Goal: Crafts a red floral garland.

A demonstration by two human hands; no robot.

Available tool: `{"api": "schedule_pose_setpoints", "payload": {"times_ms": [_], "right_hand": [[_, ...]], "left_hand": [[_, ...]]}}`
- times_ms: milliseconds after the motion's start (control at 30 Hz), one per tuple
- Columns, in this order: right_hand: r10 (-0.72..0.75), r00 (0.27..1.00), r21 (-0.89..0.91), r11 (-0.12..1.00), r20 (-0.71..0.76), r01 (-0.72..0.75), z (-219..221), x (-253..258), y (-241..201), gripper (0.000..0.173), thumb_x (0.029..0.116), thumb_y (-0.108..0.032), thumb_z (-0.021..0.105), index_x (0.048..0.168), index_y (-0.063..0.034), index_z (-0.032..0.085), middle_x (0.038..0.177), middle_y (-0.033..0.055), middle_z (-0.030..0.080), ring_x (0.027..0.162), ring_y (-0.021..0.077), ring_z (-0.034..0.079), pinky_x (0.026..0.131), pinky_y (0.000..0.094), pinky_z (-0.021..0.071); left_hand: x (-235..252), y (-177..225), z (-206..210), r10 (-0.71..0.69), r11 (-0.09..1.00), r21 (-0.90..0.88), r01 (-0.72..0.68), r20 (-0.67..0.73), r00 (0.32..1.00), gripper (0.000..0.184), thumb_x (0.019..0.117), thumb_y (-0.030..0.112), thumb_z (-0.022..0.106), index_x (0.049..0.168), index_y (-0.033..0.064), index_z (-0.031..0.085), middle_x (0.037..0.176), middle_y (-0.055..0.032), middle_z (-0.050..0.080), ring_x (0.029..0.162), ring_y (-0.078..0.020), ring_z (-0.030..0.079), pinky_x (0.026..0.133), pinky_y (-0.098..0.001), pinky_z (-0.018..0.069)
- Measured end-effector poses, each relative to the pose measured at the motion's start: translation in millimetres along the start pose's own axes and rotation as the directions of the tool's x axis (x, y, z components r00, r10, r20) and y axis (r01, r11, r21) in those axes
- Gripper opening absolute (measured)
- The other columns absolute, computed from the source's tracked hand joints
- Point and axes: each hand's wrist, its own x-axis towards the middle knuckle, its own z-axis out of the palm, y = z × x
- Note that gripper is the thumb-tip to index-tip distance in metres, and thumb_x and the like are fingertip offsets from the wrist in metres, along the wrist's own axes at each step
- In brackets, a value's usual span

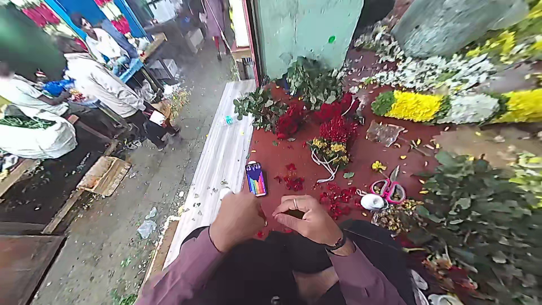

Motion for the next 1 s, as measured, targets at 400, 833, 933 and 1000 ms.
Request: {"api": "schedule_pose_setpoints", "payload": {"times_ms": [400, 833, 933, 1000], "right_hand": [[-0.007, 1.000, 0.594, 0.804, -0.028, 0.022, 18, -10, 27, 0.015, 0.0944, -0.005, 0.069, 0.104, -0.0100, 0.079, 0.098, 0.0051, 0.077, 0.075, 0.0086, 0.069, 0.067, 0.0262, 0.0594], [0.137, 0.971, 0.109, 0.981, 0.194, -0.160, 17, -2, 15, 0.014, 0.0970, -0.011, 0.069, 0.097, -0.0001, 0.078, 0.089, 0.0050, 0.076, 0.081, 0.0054, 0.070, 0.076, 0.0256, 0.0578], [0.170, 0.935, 0.101, 0.972, 0.311, -0.210, 19, -5, 15, 0.013, 0.0966, -0.011, 0.070, 0.098, -0.0001, 0.078, 0.089, 0.0059, 0.076, 0.081, 0.0063, 0.070, 0.076, 0.0267, 0.0583], [0.175, 0.919, 0.132, 0.963, 0.353, -0.234, 11, -5, 17, 0.012, 0.0959, -0.008, 0.070, 0.097, 0.0017, 0.077, 0.087, 0.0065, 0.076, 0.078, 0.0060, 0.069, 0.073, 0.0253, 0.0575]], "left_hand": [[24, 39, -19, 0.246, 0.875, -0.251, -0.414, -0.507, 0.826, 0.014, 0.0874, 0.029, 0.066, 0.087, 0.0181, 0.074, 0.072, 0.0043, 0.063, 0.067, -0.0126, 0.058, 0.065, -0.0400, 0.0504], [6, -74, 33, 0.040, 0.951, -0.282, -0.130, -0.306, 0.951, 0.014, 0.0835, 0.040, 0.070, 0.084, 0.0265, 0.076, 0.062, 0.0108, 0.057, 0.053, -0.0075, 0.052, 0.051, -0.0390, 0.0478], [9, -84, 50, 0.111, 0.924, -0.330, -0.192, -0.250, 0.962, 0.013, 0.0836, 0.039, 0.071, 0.086, 0.0270, 0.077, 0.064, 0.0132, 0.060, 0.056, -0.0027, 0.053, 0.053, -0.0310, 0.0478], [14, -87, 59, 0.178, 0.898, -0.363, -0.248, -0.216, 0.960, 0.014, 0.0853, 0.039, 0.071, 0.086, 0.0266, 0.078, 0.070, 0.0142, 0.064, 0.063, -0.0010, 0.057, 0.060, -0.0291, 0.0502]]}}
